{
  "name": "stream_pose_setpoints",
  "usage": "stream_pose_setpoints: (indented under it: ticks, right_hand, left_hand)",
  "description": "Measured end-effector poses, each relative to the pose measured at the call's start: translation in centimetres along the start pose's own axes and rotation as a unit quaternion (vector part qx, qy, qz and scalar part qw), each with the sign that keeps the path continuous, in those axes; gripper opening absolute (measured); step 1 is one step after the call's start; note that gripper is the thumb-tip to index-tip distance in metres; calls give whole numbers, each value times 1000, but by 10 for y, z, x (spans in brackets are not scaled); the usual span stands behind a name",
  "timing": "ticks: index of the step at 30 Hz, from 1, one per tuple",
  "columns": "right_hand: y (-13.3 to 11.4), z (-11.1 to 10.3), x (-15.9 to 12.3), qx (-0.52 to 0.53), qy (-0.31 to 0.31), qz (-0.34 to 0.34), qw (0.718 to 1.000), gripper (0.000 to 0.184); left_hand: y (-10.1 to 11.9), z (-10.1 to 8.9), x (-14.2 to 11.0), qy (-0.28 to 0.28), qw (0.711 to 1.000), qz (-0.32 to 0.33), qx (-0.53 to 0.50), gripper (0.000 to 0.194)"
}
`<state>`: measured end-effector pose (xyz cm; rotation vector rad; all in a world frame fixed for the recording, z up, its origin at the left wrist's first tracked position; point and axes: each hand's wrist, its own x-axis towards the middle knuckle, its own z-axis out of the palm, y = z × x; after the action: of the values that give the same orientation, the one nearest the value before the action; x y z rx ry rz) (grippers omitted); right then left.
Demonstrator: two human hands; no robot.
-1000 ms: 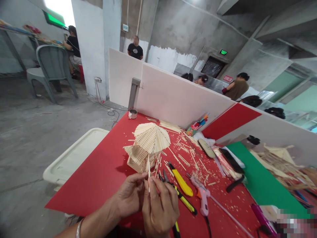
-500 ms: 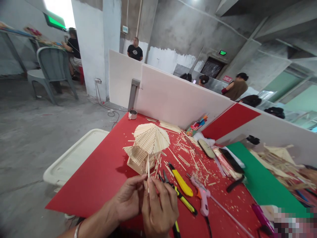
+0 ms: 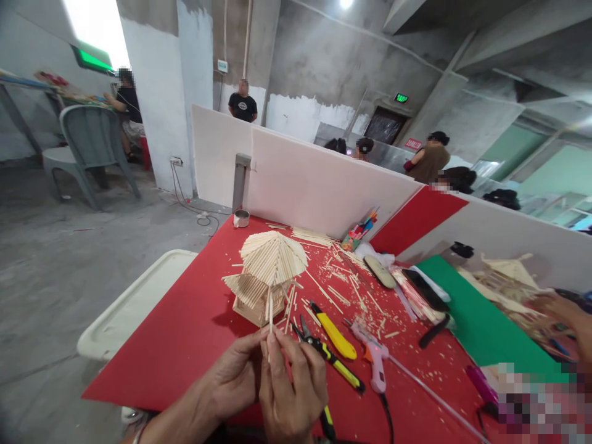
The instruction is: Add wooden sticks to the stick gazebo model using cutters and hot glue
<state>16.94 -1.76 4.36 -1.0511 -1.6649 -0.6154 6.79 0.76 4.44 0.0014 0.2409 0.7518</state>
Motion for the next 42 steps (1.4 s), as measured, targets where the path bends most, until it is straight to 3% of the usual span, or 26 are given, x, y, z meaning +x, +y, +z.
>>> stream_pose_setpoints:
  ticks: [5,7,9,10,12,15,16,18,22,26,32,36,42]
  right_hand:
    - [8,-26,-21,59,-40,-6,997,48]
    - [20,-41,-37,52,-63,24,996,52]
    - [36,-52,-54,-21,-123,86,988,52]
    - [44,-56,-61,-86,-167,131,973,51]
    - [60,-60,-68,-189,-282,215,916,67]
    - [74,-57,-60,-220,-467,279,810,87]
    - [76,-56,-53,-217,-503,287,786,88]
    - [79,-52,-40,-216,-534,286,766,88]
    - [81,-47,-24,-195,-549,278,763,81]
    - [85,-48,-20,-170,-536,286,775,64]
    - [90,-78,-22,-42,-540,312,780,28]
    - [77,-89,-31,68,-452,382,803,34]
    - [50,-90,-43,127,-374,427,813,51]
  left_hand:
    - [-8,7,-4,42,991,81,100,16]
    - [-11,6,-5,74,975,102,182,20]
    - [-16,2,-3,98,953,107,266,23]
    - [-18,0,-2,107,941,107,302,25]
    - [-22,-4,2,123,919,110,357,28]
    - [-25,-9,8,148,891,134,409,32]
    - [-25,-10,10,154,882,147,421,33]
    - [-23,-11,12,163,864,171,444,34]
    - [-20,-10,11,171,837,191,484,35]
    - [-19,-9,10,160,827,209,496,31]
    - [-16,-12,12,155,830,223,488,35]
    - [-18,-10,15,155,832,217,486,36]
    - [-22,-3,18,161,826,205,500,39]
